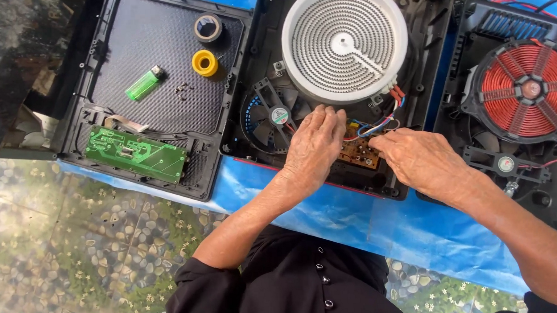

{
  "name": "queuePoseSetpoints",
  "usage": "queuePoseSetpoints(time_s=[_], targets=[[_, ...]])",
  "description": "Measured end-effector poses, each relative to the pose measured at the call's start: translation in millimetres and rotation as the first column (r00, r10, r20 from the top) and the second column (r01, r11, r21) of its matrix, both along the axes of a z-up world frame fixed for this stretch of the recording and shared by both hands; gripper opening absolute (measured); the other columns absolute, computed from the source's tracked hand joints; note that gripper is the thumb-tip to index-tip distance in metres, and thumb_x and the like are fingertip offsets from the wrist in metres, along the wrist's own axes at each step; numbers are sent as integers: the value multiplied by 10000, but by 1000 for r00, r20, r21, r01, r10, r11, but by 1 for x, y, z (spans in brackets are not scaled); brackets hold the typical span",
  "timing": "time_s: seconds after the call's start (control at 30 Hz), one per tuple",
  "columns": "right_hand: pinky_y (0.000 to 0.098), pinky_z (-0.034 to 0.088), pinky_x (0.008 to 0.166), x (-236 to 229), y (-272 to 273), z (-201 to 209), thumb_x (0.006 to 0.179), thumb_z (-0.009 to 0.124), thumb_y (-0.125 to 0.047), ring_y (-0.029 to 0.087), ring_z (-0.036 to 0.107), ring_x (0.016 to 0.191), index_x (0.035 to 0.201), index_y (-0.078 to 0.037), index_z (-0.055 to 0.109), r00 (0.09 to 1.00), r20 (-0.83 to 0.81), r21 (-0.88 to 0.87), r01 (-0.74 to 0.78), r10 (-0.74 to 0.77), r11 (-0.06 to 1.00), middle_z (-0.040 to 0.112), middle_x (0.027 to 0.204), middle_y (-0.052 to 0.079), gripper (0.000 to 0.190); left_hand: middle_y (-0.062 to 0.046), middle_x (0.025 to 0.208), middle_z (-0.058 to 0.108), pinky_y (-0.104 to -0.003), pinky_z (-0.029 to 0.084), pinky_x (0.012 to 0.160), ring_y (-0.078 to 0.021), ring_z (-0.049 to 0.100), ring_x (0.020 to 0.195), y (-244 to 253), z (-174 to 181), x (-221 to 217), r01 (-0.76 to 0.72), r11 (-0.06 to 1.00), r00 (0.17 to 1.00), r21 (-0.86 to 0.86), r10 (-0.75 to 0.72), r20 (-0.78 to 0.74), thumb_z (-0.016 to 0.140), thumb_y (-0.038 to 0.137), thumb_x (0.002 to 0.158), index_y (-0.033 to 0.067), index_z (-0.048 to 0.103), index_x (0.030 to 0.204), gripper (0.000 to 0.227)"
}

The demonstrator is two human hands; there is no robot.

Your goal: Assembling and connecting internal electronic components and wiring inside an induction cooktop during a repair.

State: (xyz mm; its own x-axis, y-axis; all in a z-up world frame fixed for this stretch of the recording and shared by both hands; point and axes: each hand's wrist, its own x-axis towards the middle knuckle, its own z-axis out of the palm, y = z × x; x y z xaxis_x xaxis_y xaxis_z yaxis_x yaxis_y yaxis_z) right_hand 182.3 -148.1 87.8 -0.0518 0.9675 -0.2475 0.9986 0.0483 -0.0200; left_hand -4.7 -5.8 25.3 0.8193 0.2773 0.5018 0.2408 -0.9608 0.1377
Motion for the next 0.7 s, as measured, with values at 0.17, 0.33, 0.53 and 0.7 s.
queuePoseSetpoints(time_s=[0.17,0.33,0.53,0.7], targets=[[427,626,667,-10,20,25,1027,523,-220,255,682,965,1190,-158,574,999,52,-184,21,-12,983,707,1021,13,182,-192,1259,601,-422,524,1086,-365,593,1244,-3,-5,0,-108,983,983,152,128,-128,799,53,872,-31,536,1417,612],[343,573,566,-37,61,79,932,643,-107,203,616,745,880,-185,529,953,256,-34,-157,160,987,595,790,-18,148,-189,1261,620,-419,506,1116,-362,601,1242,-4,-10,3,-118,981,980,152,140,-142,779,60,872,-14,541,1417,599],[309,644,636,-105,190,74,934,717,-44,221,723,823,1081,-88,704,891,-104,346,-385,443,856,740,956,90,154,6,1057,574,-373,453,796,-214,542,1055,-3,-21,11,-395,863,886,316,449,-117,667,272,988,230,638,1095,119],[494,617,714,-164,290,31,986,696,-134,287,710,841,1074,-113,727,869,-279,262,-339,408,903,723,946,59,96,-56,1521,540,-482,434,1177,-301,508,1392,-5,-26,5,-69,980,904,188,141,-403,797,124,723,152,520,1505,831]])
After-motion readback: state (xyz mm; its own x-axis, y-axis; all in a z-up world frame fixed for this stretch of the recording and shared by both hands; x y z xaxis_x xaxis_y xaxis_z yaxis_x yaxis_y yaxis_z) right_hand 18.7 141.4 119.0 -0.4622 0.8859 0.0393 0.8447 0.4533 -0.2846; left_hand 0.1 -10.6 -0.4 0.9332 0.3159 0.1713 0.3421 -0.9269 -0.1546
